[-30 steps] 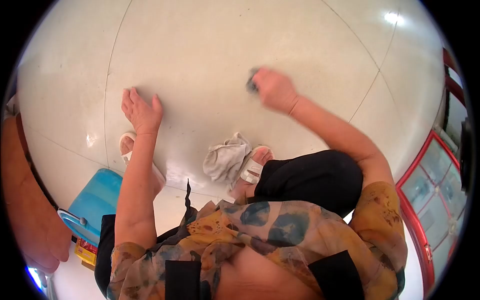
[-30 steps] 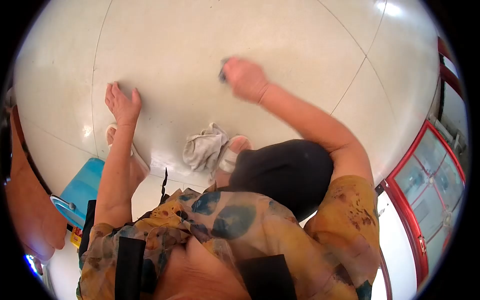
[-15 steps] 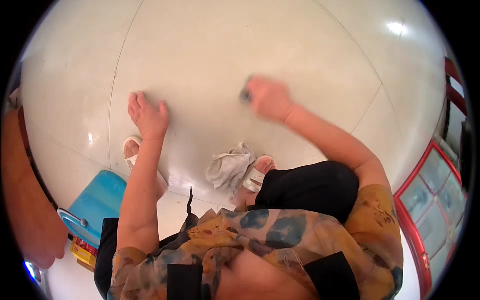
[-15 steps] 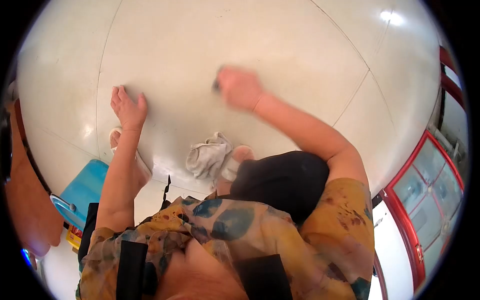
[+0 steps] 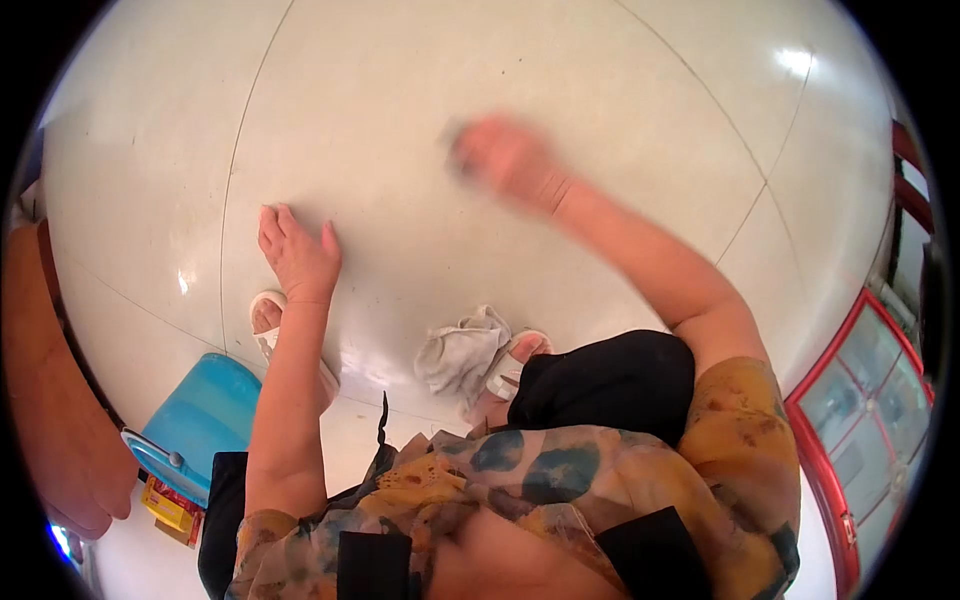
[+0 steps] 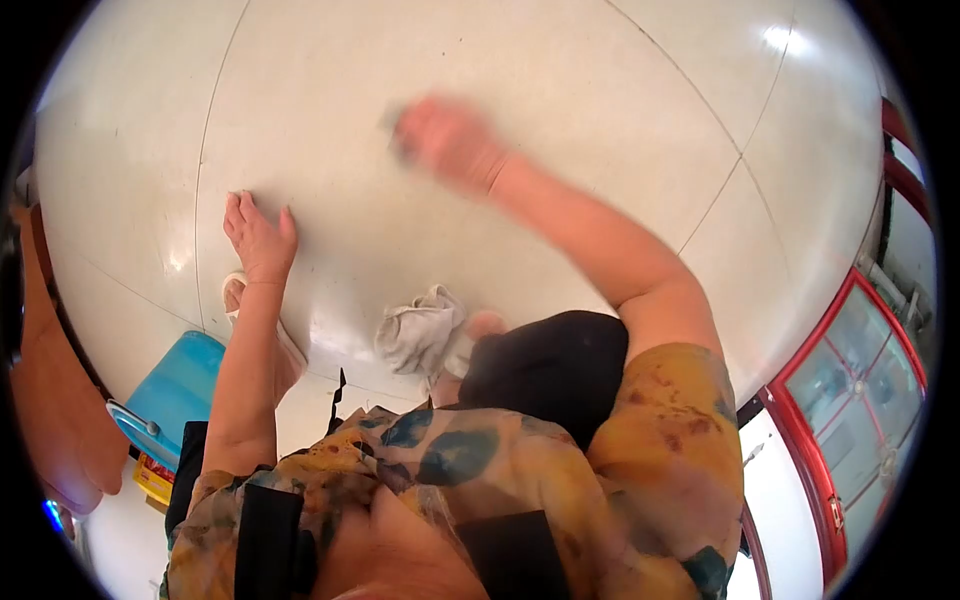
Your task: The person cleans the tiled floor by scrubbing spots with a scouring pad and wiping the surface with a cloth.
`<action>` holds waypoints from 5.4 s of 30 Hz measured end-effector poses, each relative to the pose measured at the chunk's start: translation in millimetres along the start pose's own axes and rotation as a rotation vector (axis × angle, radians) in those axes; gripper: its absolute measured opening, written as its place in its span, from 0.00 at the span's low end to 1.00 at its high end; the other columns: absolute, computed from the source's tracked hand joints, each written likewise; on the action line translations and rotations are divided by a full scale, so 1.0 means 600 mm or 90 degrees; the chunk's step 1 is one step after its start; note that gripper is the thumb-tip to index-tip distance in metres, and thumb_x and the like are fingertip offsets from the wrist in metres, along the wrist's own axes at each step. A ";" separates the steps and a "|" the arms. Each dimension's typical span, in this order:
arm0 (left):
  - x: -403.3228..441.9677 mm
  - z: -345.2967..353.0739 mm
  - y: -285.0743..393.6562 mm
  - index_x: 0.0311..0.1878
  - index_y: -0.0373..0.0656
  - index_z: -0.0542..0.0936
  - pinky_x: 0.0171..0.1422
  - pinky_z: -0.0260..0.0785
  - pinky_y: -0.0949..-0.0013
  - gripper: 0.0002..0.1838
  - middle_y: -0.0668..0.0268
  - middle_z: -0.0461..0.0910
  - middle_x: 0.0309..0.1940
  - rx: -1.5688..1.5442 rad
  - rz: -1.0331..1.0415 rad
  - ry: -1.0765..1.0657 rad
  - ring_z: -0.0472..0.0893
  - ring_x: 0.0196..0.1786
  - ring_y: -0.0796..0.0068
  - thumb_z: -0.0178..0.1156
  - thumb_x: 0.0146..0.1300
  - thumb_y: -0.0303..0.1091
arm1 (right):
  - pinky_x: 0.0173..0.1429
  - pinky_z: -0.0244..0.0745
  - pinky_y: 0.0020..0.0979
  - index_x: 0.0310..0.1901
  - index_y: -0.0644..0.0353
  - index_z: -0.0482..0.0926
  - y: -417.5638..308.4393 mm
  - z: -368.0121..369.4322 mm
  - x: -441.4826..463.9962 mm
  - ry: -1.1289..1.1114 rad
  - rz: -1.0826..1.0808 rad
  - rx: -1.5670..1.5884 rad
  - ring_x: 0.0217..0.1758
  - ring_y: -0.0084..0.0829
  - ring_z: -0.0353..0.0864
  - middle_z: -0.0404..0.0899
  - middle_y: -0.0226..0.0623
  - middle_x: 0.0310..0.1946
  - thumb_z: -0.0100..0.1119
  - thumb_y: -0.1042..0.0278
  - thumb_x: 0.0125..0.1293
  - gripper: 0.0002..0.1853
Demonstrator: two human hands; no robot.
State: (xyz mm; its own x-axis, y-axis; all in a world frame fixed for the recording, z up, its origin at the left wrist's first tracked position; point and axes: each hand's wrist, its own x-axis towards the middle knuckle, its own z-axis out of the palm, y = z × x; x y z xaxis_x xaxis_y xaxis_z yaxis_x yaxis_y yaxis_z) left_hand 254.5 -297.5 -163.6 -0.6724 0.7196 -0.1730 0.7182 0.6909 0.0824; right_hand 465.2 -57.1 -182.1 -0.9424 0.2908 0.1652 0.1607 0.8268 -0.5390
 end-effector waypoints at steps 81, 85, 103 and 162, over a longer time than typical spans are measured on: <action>0.052 -0.056 0.075 0.69 0.22 0.45 0.71 0.46 0.41 0.57 0.29 0.34 0.69 0.039 -0.009 -0.251 0.40 0.72 0.28 0.68 0.50 0.51 | 0.48 0.72 0.37 0.38 0.55 0.80 0.128 0.052 0.378 0.158 -0.128 -0.119 0.38 0.42 0.76 0.80 0.36 0.34 0.50 0.79 0.53 0.13; 0.059 -0.060 0.074 0.69 0.22 0.45 0.71 0.45 0.40 0.58 0.28 0.34 0.69 0.046 -0.020 -0.287 0.40 0.72 0.28 0.68 0.50 0.52 | 0.49 0.72 0.36 0.39 0.50 0.82 0.189 0.004 0.363 0.268 -0.074 -0.052 0.40 0.38 0.77 0.82 0.35 0.37 0.50 0.78 0.54 0.15; 0.062 -0.057 0.072 0.68 0.21 0.46 0.70 0.45 0.38 0.57 0.27 0.36 0.69 -0.010 -0.025 -0.252 0.41 0.71 0.27 0.69 0.49 0.49 | 0.40 0.77 0.44 0.33 0.60 0.75 0.287 -0.074 0.431 0.036 0.038 -0.421 0.43 0.45 0.76 0.76 0.42 0.37 0.49 0.74 0.53 0.06; 0.060 -0.062 0.069 0.68 0.23 0.48 0.69 0.50 0.40 0.57 0.29 0.39 0.69 0.054 0.008 -0.244 0.45 0.71 0.28 0.68 0.50 0.54 | 0.52 0.69 0.41 0.30 0.59 0.75 -0.033 0.083 0.354 0.095 -0.197 0.050 0.42 0.41 0.75 0.76 0.41 0.33 0.50 0.76 0.57 0.03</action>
State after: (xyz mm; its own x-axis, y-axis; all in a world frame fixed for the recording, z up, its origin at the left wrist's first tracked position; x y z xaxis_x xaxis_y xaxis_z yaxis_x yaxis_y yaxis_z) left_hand 253.5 -240.2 -129.8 -0.5591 0.6391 -0.5281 0.7492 0.6623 0.0085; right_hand 246.9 -35.7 -177.5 -0.8884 0.1045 0.4470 -0.1547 0.8487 -0.5057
